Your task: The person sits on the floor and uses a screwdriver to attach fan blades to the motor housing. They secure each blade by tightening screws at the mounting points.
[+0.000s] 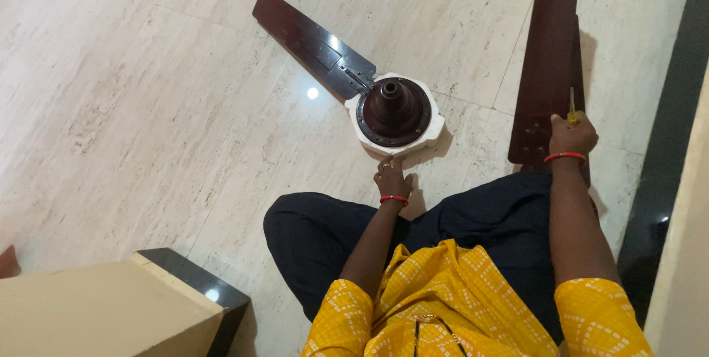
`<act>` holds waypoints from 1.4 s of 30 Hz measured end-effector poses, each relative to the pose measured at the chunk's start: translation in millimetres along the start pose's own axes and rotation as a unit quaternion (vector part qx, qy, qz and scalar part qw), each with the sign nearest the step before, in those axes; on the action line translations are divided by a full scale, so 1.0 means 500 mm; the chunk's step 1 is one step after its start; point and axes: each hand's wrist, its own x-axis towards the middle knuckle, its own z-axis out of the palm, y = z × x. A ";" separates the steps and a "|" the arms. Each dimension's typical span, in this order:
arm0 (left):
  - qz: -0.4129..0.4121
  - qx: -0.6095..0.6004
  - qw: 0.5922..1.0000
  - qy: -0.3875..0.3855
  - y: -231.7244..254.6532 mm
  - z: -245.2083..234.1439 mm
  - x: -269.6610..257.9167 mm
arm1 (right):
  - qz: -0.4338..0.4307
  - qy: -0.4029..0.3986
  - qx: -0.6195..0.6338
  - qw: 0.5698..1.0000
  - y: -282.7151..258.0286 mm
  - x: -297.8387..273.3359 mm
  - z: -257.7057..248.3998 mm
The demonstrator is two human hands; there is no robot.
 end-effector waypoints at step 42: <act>0.120 -0.389 0.912 0.043 0.145 0.023 -0.023 | 0.192 -0.211 0.397 0.872 -0.151 -0.165 0.087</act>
